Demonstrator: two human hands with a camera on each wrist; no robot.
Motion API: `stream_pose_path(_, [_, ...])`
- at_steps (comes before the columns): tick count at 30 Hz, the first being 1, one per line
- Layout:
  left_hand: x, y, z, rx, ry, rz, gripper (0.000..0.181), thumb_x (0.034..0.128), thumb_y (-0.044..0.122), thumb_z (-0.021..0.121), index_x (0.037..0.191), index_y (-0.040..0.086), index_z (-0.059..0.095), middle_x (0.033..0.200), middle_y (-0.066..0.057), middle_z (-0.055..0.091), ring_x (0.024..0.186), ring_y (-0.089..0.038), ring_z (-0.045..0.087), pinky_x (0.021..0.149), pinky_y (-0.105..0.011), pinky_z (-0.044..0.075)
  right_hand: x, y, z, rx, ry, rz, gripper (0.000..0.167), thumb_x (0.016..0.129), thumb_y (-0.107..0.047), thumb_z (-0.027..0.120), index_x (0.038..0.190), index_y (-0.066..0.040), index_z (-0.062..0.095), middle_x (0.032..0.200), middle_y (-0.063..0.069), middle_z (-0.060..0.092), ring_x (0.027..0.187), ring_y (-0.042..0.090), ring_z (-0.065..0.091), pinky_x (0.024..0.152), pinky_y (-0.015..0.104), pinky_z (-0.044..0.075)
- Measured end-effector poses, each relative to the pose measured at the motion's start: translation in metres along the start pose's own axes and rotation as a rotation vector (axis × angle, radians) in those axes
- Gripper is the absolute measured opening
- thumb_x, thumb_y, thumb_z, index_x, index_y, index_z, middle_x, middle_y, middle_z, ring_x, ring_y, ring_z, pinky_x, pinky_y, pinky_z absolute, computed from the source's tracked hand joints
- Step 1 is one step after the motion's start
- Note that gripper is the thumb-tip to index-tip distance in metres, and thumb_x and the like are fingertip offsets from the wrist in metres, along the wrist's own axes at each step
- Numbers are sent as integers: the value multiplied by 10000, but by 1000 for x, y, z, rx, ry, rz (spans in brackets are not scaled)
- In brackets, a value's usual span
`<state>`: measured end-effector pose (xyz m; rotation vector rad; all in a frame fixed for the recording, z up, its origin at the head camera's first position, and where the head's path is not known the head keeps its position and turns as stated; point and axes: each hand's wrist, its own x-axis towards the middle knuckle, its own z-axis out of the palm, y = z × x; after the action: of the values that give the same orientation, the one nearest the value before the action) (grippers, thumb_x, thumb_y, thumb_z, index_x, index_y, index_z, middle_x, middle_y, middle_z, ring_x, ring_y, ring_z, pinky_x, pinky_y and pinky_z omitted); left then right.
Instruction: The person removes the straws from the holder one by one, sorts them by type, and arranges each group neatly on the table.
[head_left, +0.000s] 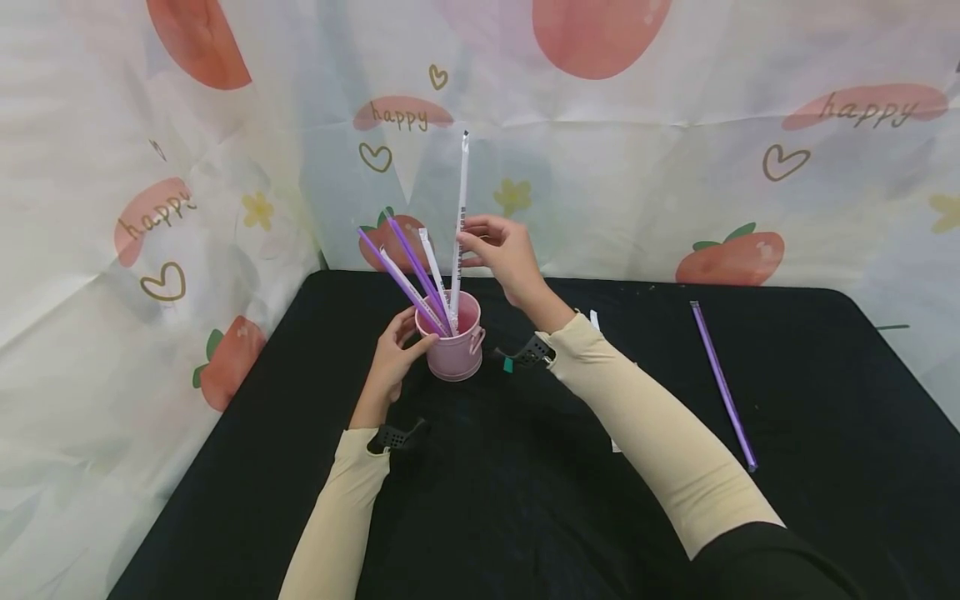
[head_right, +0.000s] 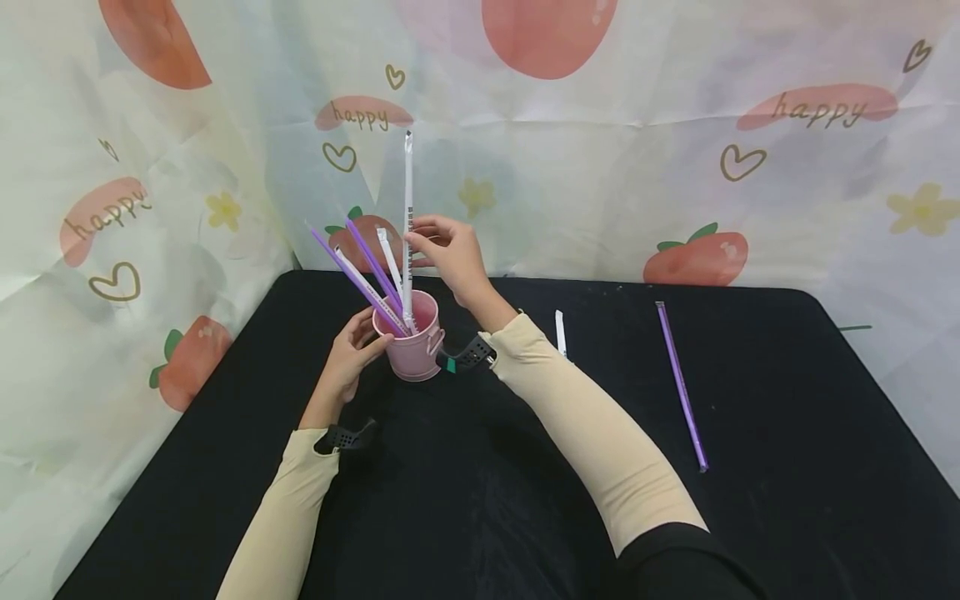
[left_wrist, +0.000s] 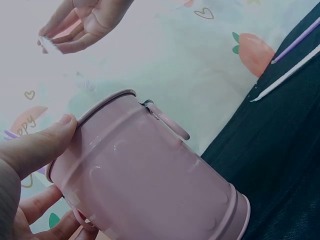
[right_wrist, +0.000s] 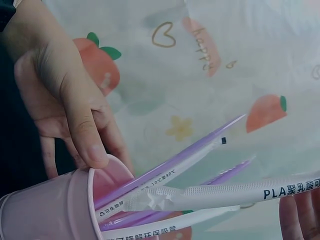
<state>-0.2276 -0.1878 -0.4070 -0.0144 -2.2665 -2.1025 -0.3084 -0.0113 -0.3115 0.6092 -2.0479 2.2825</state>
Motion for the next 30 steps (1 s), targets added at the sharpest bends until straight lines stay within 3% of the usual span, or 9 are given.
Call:
stream_pose_path(6, [9, -16, -3, -2, 2, -6, 626, 877, 99, 646, 1425, 49, 348, 1438, -191, 392, 1361, -321, 335, 1124, -485, 301, -6, -6, -6, 3, -9, -13, 276, 880, -21, 615, 1121, 111, 583, 862, -41, 638, 762, 85, 648, 748, 400, 575])
stream_pose_path(11, [15, -27, -4, -1, 14, -2, 627, 870, 143, 666, 1419, 97, 366, 1438, -151, 405, 1360, -294, 344, 1126, -481, 301, -11, -10, -13, 26, -19, -29, 286, 877, -19, 617, 1116, 132, 570, 857, -27, 644, 754, 95, 649, 707, 368, 583])
stream_pose_path(21, [14, -28, -3, 12, 30, 18, 596, 872, 133, 662, 1401, 104, 390, 1409, -136, 434, 1333, -286, 375, 1108, -483, 330, -22, -12, -30, 2, -54, -35, 322, 859, -28, 646, 1112, 152, 563, 835, -38, 644, 742, 84, 643, 646, 291, 582])
stream_pose_path(27, [13, -24, -4, -10, 12, -2, 613, 871, 127, 662, 1413, 96, 376, 1431, -149, 414, 1353, -292, 351, 1121, -484, 307, -30, -14, -45, -30, -67, -17, 190, 855, -51, 659, 1031, 20, 649, 859, -13, 657, 756, 78, 646, 645, 281, 580])
stream_pose_path(30, [7, -14, -3, 7, 0, -7, 617, 883, 104, 640, 1425, 56, 348, 1441, -181, 390, 1360, -320, 334, 1123, -500, 297, -33, -15, -52, -54, -68, -8, 191, 852, -66, 668, 1028, 5, 652, 859, -25, 657, 753, 74, 648, 647, 267, 578])
